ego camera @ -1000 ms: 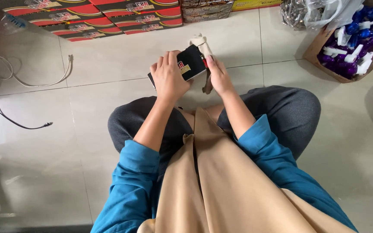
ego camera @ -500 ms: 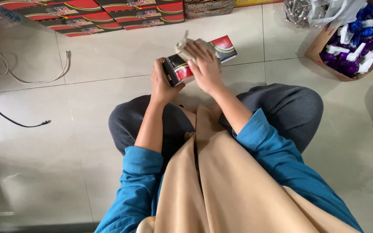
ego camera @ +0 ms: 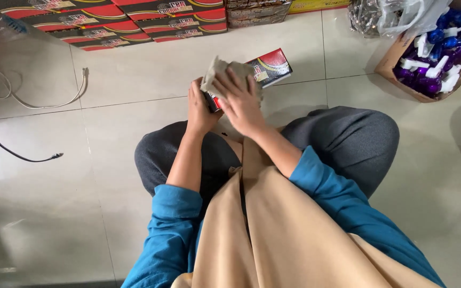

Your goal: The person sits on the floor and wipes the exterior surfaces of several small product boxes using a cloth. They handle the boxes one by one, turning them to clean all sides, and then place them on a stack. The person also briefly handles a box containing plastic parts.

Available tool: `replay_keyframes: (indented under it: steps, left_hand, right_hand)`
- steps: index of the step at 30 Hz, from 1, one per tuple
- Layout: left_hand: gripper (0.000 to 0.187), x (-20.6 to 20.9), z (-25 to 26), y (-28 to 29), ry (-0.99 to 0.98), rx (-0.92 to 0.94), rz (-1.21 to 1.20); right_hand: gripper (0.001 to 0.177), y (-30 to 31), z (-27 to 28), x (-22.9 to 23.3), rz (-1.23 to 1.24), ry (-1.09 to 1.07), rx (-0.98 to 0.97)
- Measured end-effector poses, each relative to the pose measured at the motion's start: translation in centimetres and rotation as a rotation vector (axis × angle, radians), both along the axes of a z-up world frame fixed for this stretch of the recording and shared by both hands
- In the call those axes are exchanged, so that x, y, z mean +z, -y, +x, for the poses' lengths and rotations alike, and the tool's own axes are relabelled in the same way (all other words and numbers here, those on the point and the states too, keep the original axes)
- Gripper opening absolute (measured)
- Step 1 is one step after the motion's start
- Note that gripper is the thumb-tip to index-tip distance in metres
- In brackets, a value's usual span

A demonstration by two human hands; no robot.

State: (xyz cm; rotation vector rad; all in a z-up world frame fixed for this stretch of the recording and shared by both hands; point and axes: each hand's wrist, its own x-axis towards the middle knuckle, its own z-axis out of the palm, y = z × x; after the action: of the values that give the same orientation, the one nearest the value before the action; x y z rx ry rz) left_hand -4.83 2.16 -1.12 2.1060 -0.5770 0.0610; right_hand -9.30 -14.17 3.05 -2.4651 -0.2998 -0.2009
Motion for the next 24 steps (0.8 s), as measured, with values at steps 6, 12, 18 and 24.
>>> replay_keyframes:
  steps: [6, 12, 18, 24]
  left_hand:
    - [0.091, -0.8, 0.5, -0.7, -0.174, 0.05, 0.022]
    - [0.083, 0.6, 1.0, 0.5, -0.072, 0.036, 0.034]
    - [0.082, 0.9, 0.7, 1.8, 0.012, 0.069, 0.049]
    - [0.093, -0.4, 0.7, 2.2, -0.078, 0.14, -0.193]
  right_hand:
    - [0.047, 1.8, 3.0, -2.3, -0.08, -0.037, -0.244]
    - [0.039, 13.2, 6.2, -8.3, 0.109, -0.041, -0.425]
    - [0.056, 17.2, 6.7, -10.8, 1.296, -0.623, -0.775]
    - [0.051, 17.5, 6.1, -10.7, 1.567, -0.721, -0.826]
